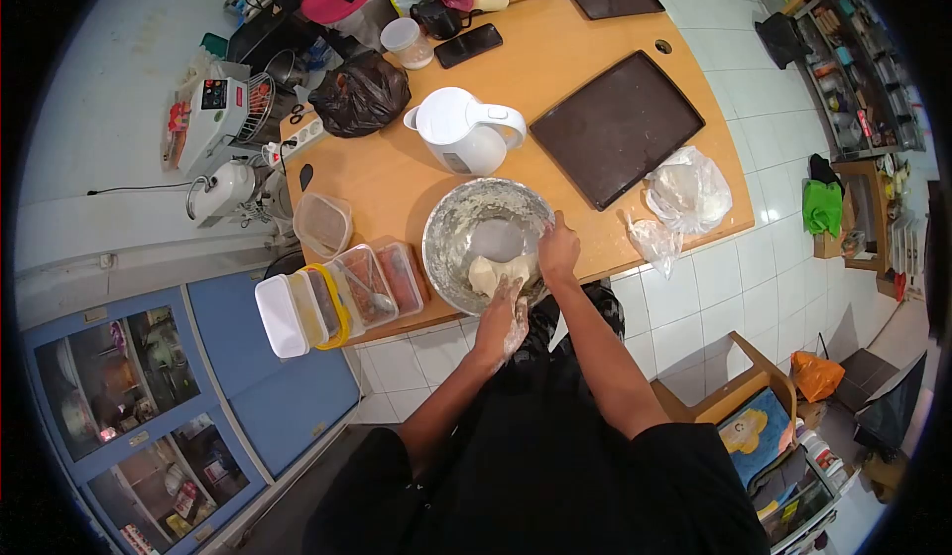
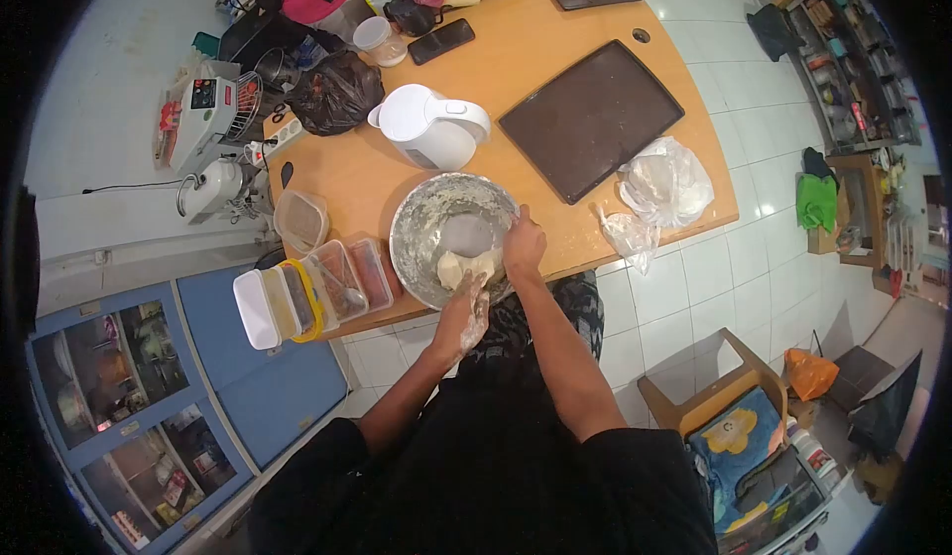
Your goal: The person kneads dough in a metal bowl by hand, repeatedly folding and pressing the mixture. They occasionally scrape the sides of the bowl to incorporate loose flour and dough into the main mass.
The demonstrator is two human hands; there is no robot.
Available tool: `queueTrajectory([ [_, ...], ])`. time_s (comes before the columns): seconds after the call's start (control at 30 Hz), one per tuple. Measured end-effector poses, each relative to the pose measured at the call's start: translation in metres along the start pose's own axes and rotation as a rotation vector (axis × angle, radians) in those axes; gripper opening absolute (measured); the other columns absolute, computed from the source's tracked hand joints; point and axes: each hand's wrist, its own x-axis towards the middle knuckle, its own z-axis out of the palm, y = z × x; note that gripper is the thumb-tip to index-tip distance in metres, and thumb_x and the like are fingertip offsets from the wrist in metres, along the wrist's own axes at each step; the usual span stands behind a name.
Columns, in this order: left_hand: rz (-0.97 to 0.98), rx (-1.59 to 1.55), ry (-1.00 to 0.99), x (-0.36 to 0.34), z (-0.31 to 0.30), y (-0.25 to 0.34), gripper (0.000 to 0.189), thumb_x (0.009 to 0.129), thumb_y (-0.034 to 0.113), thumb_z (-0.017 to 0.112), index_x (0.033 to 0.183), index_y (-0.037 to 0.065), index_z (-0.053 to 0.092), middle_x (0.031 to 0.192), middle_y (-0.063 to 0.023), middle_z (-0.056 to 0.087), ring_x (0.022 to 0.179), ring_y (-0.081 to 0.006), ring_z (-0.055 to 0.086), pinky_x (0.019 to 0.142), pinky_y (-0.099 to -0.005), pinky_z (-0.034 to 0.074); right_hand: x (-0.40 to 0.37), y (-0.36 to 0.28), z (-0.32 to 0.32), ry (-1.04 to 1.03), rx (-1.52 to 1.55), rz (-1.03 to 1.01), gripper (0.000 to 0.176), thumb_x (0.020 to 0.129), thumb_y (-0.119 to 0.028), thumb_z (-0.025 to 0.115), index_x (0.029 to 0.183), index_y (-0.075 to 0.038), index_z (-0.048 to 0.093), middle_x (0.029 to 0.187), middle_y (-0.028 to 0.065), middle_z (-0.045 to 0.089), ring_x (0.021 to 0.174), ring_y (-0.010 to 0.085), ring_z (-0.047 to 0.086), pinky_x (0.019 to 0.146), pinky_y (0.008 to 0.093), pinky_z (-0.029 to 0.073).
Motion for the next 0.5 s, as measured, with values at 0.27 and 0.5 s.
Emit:
queueTrajectory([
  [0.27,-0.165,0.154,-0.039,0.015,-0.029,0.01,0.04,0.096,0.023,0.045,0.128,0.001,0.048,0.101,-0.0309,0.061,0.086,-0.0474,0.062,0.077,-0.0515,0.05,-0.001,-0.003,-0.003,-0.026,-0.055,-0.001,0.019,0.09,-0.016,0.057,0.106,-0.006,0.054,0.074,0.0219,0.065,0.072,0.0406,0.065,0.064,0.0488,0.05],
  [0.5,-0.24,0.579,-0.128,0.074,0.009,-0.036,0.036,0.098,0.031,0.041,0.113,0.004,0.059,0.085,-0.0213,0.068,0.087,-0.0378,0.066,0.097,-0.0533,0.036,-0.003,-0.003,-0.003,-0.018,-0.03,-0.031,0.018,0.091,-0.017,0.056,0.104,-0.006,0.054,0.074,0.0224,0.065,0.072,0.0414,0.065,0.062,0.05,0.049],
])
